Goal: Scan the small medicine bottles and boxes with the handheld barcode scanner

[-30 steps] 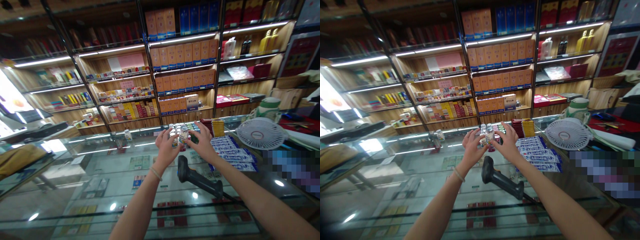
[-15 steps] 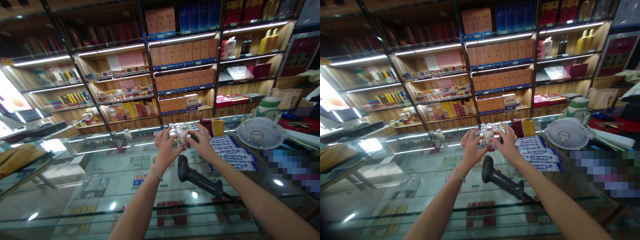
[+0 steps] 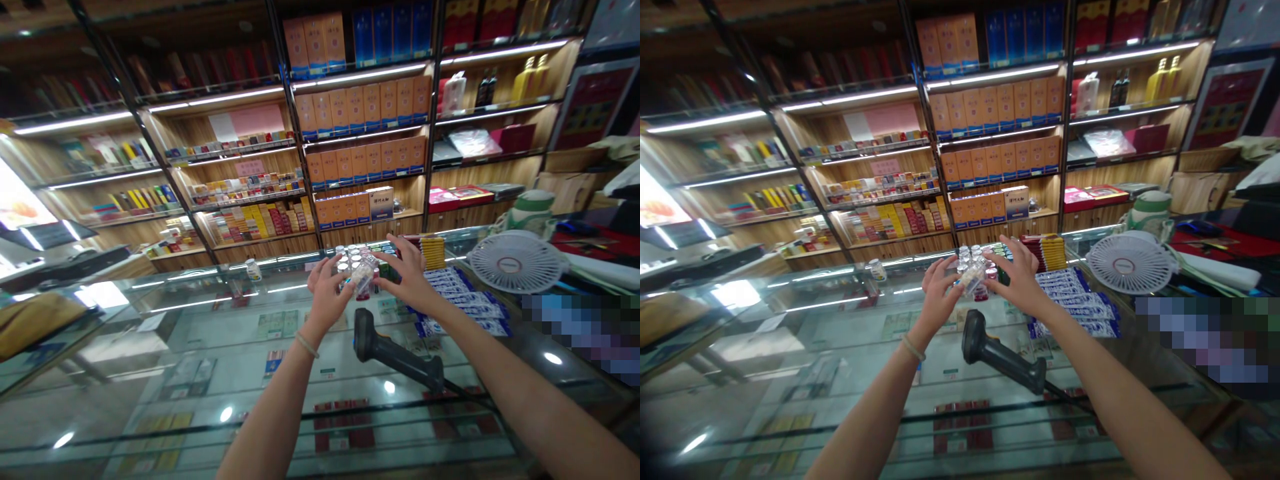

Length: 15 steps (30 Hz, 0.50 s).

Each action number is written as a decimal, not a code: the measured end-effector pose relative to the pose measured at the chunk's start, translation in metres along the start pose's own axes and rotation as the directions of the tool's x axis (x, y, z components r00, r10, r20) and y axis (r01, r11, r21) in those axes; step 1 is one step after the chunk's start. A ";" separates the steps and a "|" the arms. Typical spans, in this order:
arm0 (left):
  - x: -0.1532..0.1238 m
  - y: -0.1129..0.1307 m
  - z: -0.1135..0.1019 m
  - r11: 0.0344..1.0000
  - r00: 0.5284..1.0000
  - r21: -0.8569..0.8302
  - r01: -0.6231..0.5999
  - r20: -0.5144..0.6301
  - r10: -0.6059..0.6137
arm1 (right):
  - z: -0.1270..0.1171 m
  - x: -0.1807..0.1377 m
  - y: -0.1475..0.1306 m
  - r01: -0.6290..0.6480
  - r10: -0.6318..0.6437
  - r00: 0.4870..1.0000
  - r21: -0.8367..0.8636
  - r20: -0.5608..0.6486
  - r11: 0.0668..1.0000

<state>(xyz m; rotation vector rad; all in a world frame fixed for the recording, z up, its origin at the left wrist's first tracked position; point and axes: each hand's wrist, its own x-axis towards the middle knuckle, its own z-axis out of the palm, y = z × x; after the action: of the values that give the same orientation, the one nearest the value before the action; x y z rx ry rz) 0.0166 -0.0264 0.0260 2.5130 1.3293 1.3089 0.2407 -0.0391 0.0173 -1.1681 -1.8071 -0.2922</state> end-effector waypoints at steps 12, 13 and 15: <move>0.003 -0.015 -0.003 1.000 1.000 -0.005 -0.017 -0.003 0.017 | -0.002 -0.002 -0.003 0.143 -0.149 0.988 -0.117 -0.038 0.983; 0.003 -0.016 -0.002 1.000 1.000 0.000 -0.022 0.002 0.022 | -0.002 -0.002 -0.004 0.156 -0.161 0.986 -0.126 -0.036 0.980; 0.003 -0.017 -0.002 1.000 1.000 0.010 -0.028 0.003 0.028 | -0.004 -0.002 -0.004 0.168 -0.175 0.984 -0.135 -0.042 0.976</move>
<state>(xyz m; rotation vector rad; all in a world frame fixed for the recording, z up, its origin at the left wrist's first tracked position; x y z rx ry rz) 0.0049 -0.0139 0.0230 2.5482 1.3091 1.3060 0.2394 -0.0450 0.0185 -1.0836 -1.8671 -0.5452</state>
